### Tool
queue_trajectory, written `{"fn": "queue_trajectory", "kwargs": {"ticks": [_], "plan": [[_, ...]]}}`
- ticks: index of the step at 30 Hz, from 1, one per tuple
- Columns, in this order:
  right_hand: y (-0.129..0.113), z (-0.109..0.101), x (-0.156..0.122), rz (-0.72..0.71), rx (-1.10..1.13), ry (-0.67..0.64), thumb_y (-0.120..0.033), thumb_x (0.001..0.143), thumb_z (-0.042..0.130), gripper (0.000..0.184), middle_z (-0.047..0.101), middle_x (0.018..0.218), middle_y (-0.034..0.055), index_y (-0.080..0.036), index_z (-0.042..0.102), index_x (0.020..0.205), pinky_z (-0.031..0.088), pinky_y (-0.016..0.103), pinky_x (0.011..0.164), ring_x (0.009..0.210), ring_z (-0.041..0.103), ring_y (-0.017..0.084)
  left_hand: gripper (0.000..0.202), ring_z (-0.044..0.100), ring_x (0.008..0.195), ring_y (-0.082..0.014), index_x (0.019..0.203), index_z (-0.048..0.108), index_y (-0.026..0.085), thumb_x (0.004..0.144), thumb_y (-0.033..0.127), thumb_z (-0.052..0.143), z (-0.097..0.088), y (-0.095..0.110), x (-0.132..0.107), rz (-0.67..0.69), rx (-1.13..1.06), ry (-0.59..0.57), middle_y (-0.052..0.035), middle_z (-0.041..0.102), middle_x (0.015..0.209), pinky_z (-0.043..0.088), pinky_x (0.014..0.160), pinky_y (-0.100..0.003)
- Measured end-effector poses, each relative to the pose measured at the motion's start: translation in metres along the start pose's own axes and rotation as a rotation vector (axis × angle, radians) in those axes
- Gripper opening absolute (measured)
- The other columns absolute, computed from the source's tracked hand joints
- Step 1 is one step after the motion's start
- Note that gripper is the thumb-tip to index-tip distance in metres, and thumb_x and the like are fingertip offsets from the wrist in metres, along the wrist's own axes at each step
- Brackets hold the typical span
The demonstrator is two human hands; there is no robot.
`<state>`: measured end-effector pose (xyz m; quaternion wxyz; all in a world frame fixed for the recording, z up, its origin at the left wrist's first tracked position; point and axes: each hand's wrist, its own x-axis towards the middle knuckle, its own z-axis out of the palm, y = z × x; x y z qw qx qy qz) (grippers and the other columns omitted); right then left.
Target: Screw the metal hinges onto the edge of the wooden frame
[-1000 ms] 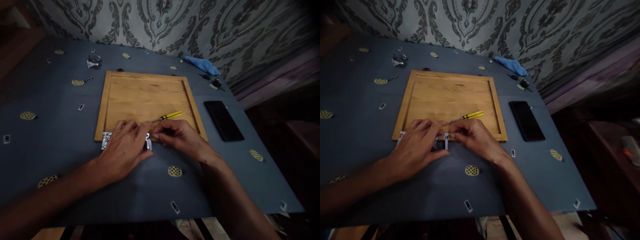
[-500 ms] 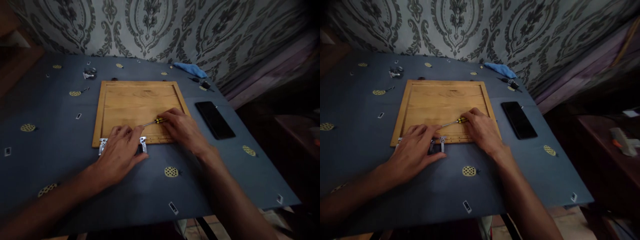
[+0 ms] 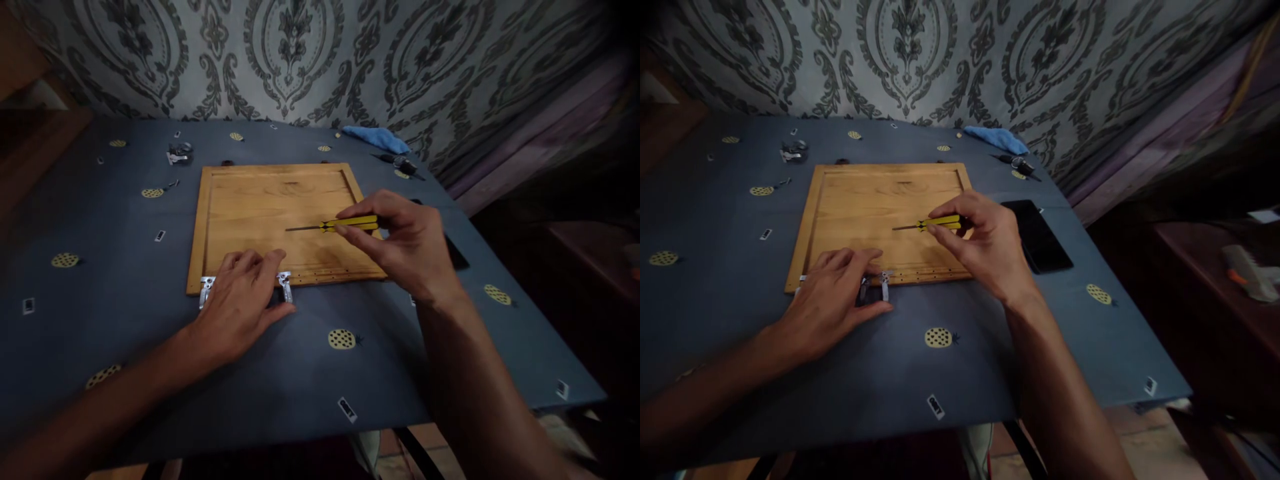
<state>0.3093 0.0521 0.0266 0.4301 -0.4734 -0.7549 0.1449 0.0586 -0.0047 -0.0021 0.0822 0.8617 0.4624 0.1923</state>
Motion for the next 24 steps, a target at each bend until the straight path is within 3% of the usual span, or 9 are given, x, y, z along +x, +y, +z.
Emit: {"fn": "queue_trajectory", "kwargs": {"ticks": [3, 7, 10, 14, 19, 24], "plan": [[-0.018, 0.001, 0.001, 0.078, 0.166, 0.135, -0.029, 0.081, 0.089, 0.015, 0.07, 0.079, 0.0002, -0.024, 0.076, 0.084, 0.048, 0.03, 0.059, 0.067, 0.063, 0.016, 0.065, 0.064, 0.103, -0.0305, 0.136, 0.051, 0.016, 0.085, 0.032, 0.088, 0.0, 0.0, 0.0, -0.006, -0.008, -0.003, -0.0078, 0.075, 0.105, 0.05, 0.092, -0.042], [-0.029, 0.011, -0.002, 0.164, 0.308, 0.087, -0.047, 0.074, 0.095, 0.033, 0.067, 0.075, -0.0009, -0.022, 0.073, 0.079, 0.047, 0.028, 0.055, 0.063, 0.06, 0.013, 0.064, 0.065, 0.102, -0.0303, 0.134, 0.051, 0.019, 0.084, 0.034, 0.088, 0.0, 0.001, 0.001, -0.02, -0.003, -0.011, -0.0067, 0.075, 0.104, 0.05, 0.092, -0.043], [-0.023, 0.025, -0.009, 0.198, 0.358, 0.035, -0.054, 0.077, 0.091, 0.037, 0.067, 0.076, -0.0013, -0.02, 0.075, 0.085, 0.047, 0.026, 0.054, 0.061, 0.059, 0.011, 0.065, 0.065, 0.102, -0.0302, 0.135, 0.05, 0.019, 0.084, 0.034, 0.089, 0.0, 0.001, 0.002, -0.014, 0.002, -0.012, -0.0063, 0.076, 0.104, 0.05, 0.092, -0.042], [-0.018, 0.036, -0.019, 0.181, 0.404, 0.075, -0.058, 0.085, 0.083, 0.039, 0.07, 0.084, -0.0001, -0.02, 0.074, 0.09, 0.052, 0.026, 0.057, 0.063, 0.065, 0.011, 0.066, 0.065, 0.103, -0.0301, 0.136, 0.049, 0.018, 0.085, 0.032, 0.088, -0.002, 0.002, 0.003, -0.014, -0.001, -0.022, -0.0062, 0.077, 0.104, 0.049, 0.092, -0.042], [-0.025, 0.033, -0.024, 0.214, 0.459, 0.199, -0.067, 0.093, 0.07, 0.045, 0.065, 0.067, -0.0048, -0.023, 0.064, 0.087, 0.052, 0.027, 0.053, 0.053, 0.063, 0.011, 0.064, 0.064, 0.103, -0.0304, 0.136, 0.049, 0.017, 0.087, 0.033, 0.087, -0.003, 0.002, 0.003, -0.008, -0.009, -0.035, -0.0068, 0.077, 0.104, 0.049, 0.091, -0.042], [-0.031, 0.033, -0.027, 0.264, 0.446, 0.11, -0.07, 0.092, 0.067, 0.047, 0.066, 0.066, -0.0042, -0.024, 0.063, 0.089, 0.056, 0.031, 0.056, 0.054, 0.065, 0.014, 0.062, 0.064, 0.103, -0.0305, 0.134, 0.05, 0.018, 0.086, 0.033, 0.087, -0.002, 0.001, 0.002, -0.011, -0.019, -0.023, -0.0064, 0.077, 0.103, 0.048, 0.09, -0.041]]}}
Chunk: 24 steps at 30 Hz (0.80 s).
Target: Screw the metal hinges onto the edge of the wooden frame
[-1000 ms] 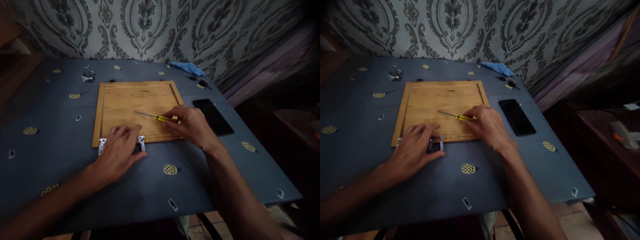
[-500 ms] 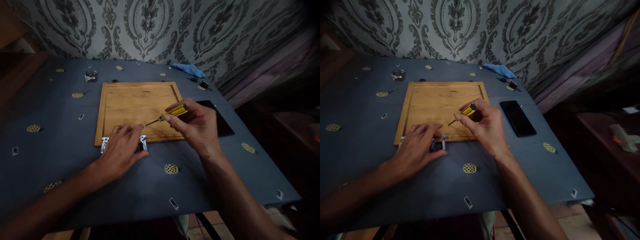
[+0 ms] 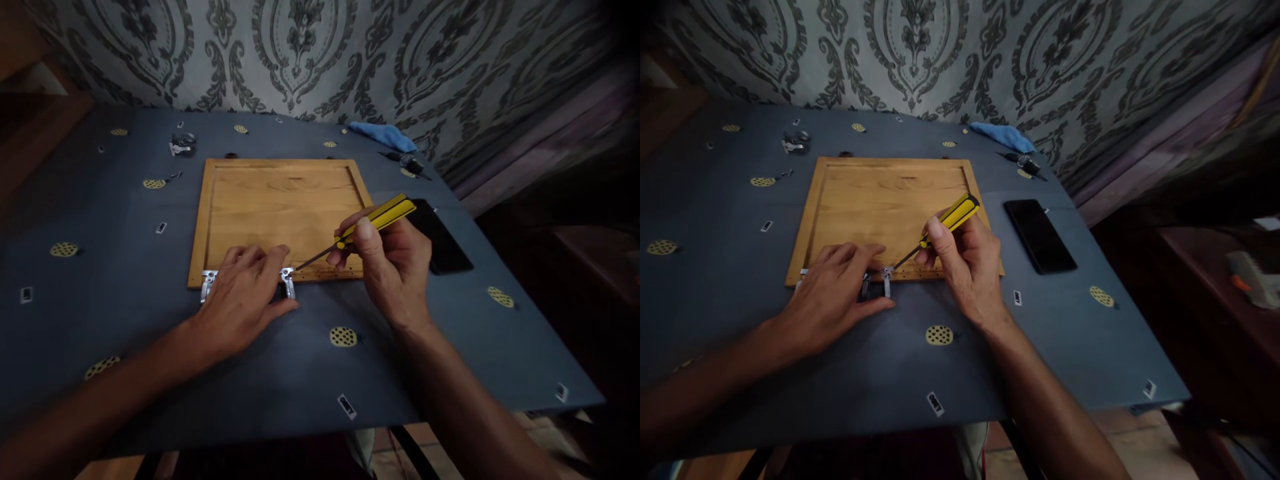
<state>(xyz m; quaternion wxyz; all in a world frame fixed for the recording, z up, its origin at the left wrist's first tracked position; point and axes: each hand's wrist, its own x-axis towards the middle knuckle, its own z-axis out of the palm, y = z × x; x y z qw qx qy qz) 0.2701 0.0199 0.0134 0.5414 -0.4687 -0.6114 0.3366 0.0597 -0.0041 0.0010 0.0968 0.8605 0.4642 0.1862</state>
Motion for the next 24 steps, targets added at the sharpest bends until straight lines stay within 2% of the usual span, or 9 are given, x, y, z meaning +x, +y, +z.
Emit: {"fn": "queue_trajectory", "kwargs": {"ticks": [6, 11, 24], "plan": [[-0.0017, 0.0024, -0.0016, 0.017, 0.005, -0.034, -0.072, 0.091, 0.068, 0.048, 0.066, 0.07, -0.0028, -0.024, 0.061, 0.088, 0.056, 0.029, 0.052, 0.055, 0.068, 0.014, 0.057, 0.064, 0.102, -0.03, 0.133, 0.051, 0.02, 0.089, 0.034, 0.084, 0.0, -0.0003, 0.0, -0.01, -0.013, -0.017, -0.0056, 0.076, 0.102, 0.047, 0.091, -0.041], [-0.0022, 0.0033, -0.0016, 0.028, 0.029, -0.067, -0.071, 0.09, 0.07, 0.047, 0.065, 0.068, -0.0032, -0.024, 0.061, 0.088, 0.056, 0.027, 0.049, 0.053, 0.068, 0.014, 0.06, 0.065, 0.102, -0.0302, 0.134, 0.05, 0.016, 0.088, 0.033, 0.085, 0.0002, 0.0, 0.0002, 0.021, 0.006, -0.003, -0.0069, 0.077, 0.102, 0.047, 0.09, -0.041], [-0.0029, 0.0074, -0.0035, 0.054, 0.096, -0.111, -0.069, 0.087, 0.075, 0.045, 0.065, 0.071, -0.0024, -0.025, 0.063, 0.087, 0.058, 0.027, 0.05, 0.055, 0.068, 0.014, 0.055, 0.065, 0.105, -0.0304, 0.131, 0.051, 0.02, 0.089, 0.035, 0.083, 0.0011, -0.0009, -0.0005, 0.001, 0.004, -0.012, -0.0072, 0.078, 0.107, 0.048, 0.093, -0.042]]}}
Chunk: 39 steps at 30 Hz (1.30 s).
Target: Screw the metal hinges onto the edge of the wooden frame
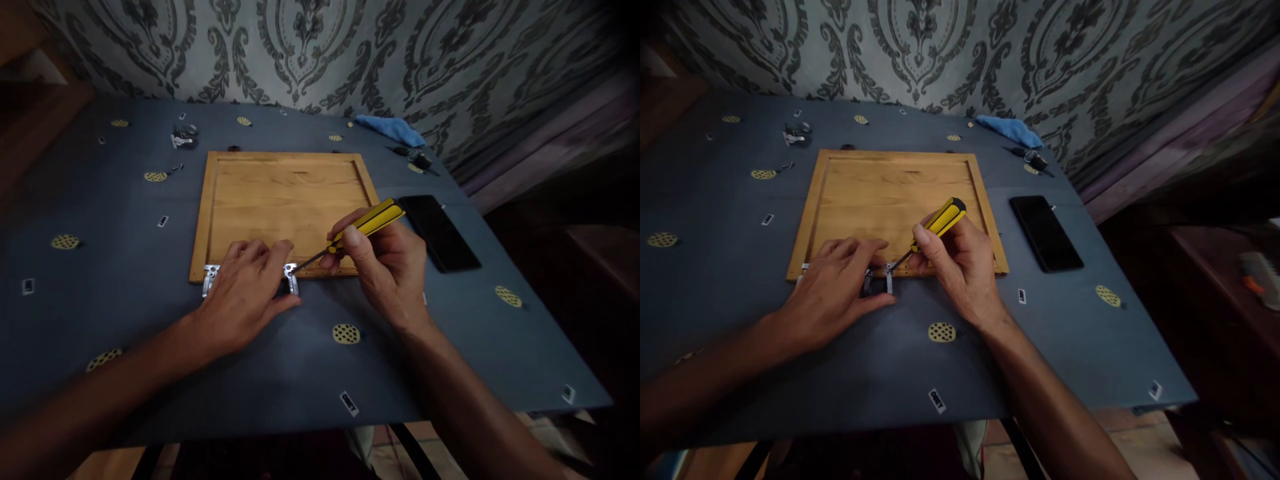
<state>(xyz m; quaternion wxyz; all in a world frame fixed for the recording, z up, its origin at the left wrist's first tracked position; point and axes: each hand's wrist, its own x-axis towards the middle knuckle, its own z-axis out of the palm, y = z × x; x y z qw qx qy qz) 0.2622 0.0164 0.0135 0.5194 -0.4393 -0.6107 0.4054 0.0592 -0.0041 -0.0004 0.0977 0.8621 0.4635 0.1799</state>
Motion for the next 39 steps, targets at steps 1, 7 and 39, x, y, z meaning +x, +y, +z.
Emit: {"fn": "queue_trajectory", "kwargs": {"ticks": [1, 7, 39], "plan": [[-0.001, 0.0, 0.0, -0.002, -0.001, -0.002, -0.069, 0.086, 0.076, 0.046, 0.066, 0.072, -0.0022, -0.025, 0.063, 0.087, 0.058, 0.027, 0.05, 0.055, 0.068, 0.014, 0.055, 0.065, 0.105, -0.0304, 0.131, 0.051, 0.02, 0.089, 0.035, 0.083, 0.0, 0.0, 0.0, -0.002, 0.0, 0.002, -0.007, 0.078, 0.107, 0.048, 0.093, -0.042], [-0.011, 0.003, -0.004, 0.015, -0.014, -0.046, -0.066, 0.084, 0.08, 0.043, 0.073, 0.083, 0.0017, -0.024, 0.07, 0.087, 0.062, 0.029, 0.055, 0.06, 0.069, 0.014, 0.06, 0.065, 0.106, -0.031, 0.134, 0.051, 0.018, 0.088, 0.039, 0.084, 0.0, -0.001, 0.001, 0.006, 0.014, -0.004, -0.0079, 0.078, 0.108, 0.047, 0.094, -0.043], [-0.026, 0.008, 0.003, 0.071, 0.028, -0.267, -0.054, 0.084, 0.085, 0.034, 0.076, 0.083, 0.0001, -0.023, 0.077, 0.095, 0.063, 0.026, 0.061, 0.065, 0.074, 0.014, 0.052, 0.063, 0.116, -0.0333, 0.135, 0.049, 0.016, 0.095, 0.037, 0.075, 0.0, 0.001, 0.001, -0.008, 0.033, -0.072, -0.0109, 0.077, 0.116, 0.045, 0.1, -0.046]]}}
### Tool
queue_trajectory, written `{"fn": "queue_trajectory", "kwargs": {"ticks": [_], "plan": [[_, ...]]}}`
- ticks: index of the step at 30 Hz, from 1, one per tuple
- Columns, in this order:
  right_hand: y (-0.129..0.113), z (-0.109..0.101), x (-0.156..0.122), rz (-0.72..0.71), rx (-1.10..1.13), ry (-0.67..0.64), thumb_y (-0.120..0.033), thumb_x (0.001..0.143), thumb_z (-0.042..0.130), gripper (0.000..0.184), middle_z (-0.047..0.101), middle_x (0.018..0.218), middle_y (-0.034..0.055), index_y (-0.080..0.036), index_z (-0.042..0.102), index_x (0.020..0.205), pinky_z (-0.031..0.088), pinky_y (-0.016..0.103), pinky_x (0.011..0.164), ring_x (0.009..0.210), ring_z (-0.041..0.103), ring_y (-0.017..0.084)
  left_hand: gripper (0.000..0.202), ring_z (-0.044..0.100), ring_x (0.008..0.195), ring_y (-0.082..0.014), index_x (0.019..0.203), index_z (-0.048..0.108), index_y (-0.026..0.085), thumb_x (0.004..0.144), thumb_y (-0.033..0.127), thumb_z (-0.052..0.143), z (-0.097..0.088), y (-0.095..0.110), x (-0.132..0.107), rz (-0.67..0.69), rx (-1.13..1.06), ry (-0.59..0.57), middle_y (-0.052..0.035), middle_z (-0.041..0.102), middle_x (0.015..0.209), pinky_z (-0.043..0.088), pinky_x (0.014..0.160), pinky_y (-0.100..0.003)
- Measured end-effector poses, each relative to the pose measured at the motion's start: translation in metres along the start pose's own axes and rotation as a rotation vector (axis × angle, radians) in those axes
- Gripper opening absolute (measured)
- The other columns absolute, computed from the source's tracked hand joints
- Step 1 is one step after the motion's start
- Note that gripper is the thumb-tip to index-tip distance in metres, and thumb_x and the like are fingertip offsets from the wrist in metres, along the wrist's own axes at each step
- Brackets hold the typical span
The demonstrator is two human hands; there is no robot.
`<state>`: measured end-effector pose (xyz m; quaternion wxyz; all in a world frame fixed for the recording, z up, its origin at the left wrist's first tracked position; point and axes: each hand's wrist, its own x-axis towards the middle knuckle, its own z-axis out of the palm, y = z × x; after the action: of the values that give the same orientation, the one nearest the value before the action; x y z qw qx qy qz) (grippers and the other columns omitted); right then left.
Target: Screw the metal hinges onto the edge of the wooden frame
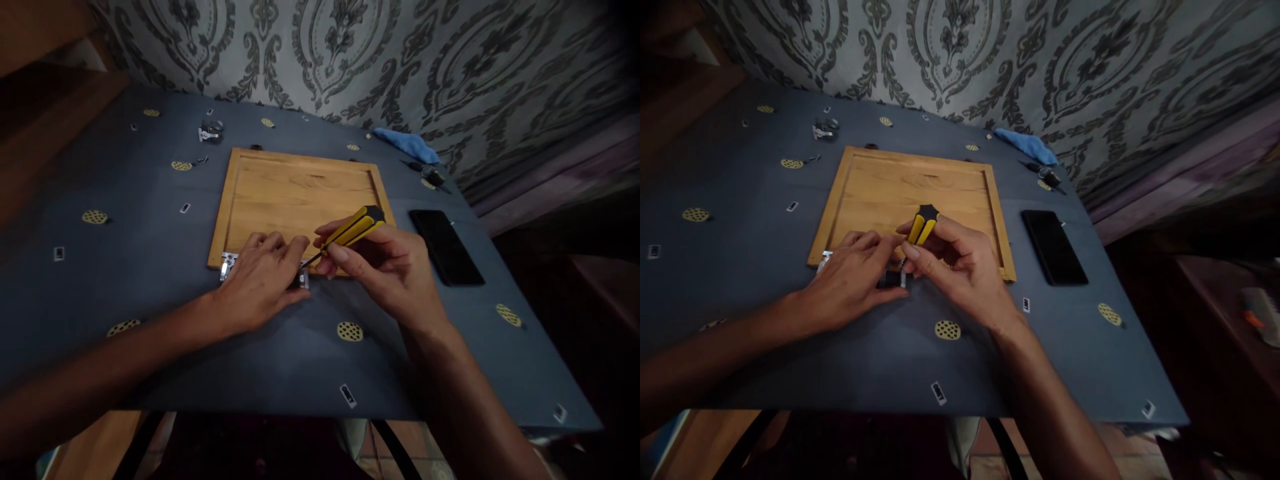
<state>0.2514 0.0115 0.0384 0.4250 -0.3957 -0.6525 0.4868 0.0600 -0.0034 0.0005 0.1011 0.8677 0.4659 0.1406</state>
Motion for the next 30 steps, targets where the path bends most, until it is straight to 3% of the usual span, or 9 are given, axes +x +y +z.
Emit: {"fn": "queue_trajectory", "kwargs": {"ticks": [5, 10, 16, 30], "plan": [[0.007, 0.004, 0.002, -0.056, -0.013, 0.102, -0.052, 0.079, 0.09, 0.032, 0.073, 0.073, -0.0022, -0.022, 0.079, 0.088, 0.059, 0.021, 0.052, 0.056, 0.067, 0.01, 0.053, 0.063, 0.117, -0.033, 0.133, 0.052, 0.016, 0.093, 0.038, 0.079, -0.001, 0.0, 0.001, -0.01, 0.003, -0.017, -0.0104, 0.076, 0.114, 0.046, 0.1, -0.045], [0.015, 0.007, -0.001, -0.114, 0.027, 0.21, -0.044, 0.075, 0.095, 0.029, 0.076, 0.079, -0.0021, -0.022, 0.077, 0.084, 0.061, 0.022, 0.051, 0.054, 0.066, 0.009, 0.055, 0.063, 0.117, -0.0329, 0.134, 0.052, 0.015, 0.092, 0.038, 0.081, -0.004, 0.002, 0.003, -0.014, 0.003, -0.047, -0.0101, 0.076, 0.113, 0.045, 0.099, -0.044], [0.023, 0.006, -0.006, -0.242, 0.023, 0.406, -0.042, 0.084, 0.088, 0.023, 0.075, 0.076, -0.0033, -0.023, 0.076, 0.089, 0.058, 0.022, 0.048, 0.049, 0.065, 0.008, 0.058, 0.062, 0.116, -0.0325, 0.136, 0.051, 0.015, 0.092, 0.038, 0.082, -0.005, 0.002, 0.002, -0.027, -0.009, -0.061, -0.0098, 0.077, 0.113, 0.045, 0.1, -0.044], [0.026, 0.006, -0.006, -0.152, -0.039, 0.371, -0.048, 0.083, 0.088, 0.031, 0.075, 0.078, -0.002, -0.022, 0.073, 0.089, 0.061, 0.023, 0.05, 0.051, 0.066, 0.009, 0.058, 0.063, 0.114, -0.032, 0.134, 0.051, 0.016, 0.091, 0.039, 0.083, -0.005, 0.001, 0.002, -0.02, 0.012, -0.059, -0.0101, 0.077, 0.116, 0.045, 0.096, -0.043]]}}
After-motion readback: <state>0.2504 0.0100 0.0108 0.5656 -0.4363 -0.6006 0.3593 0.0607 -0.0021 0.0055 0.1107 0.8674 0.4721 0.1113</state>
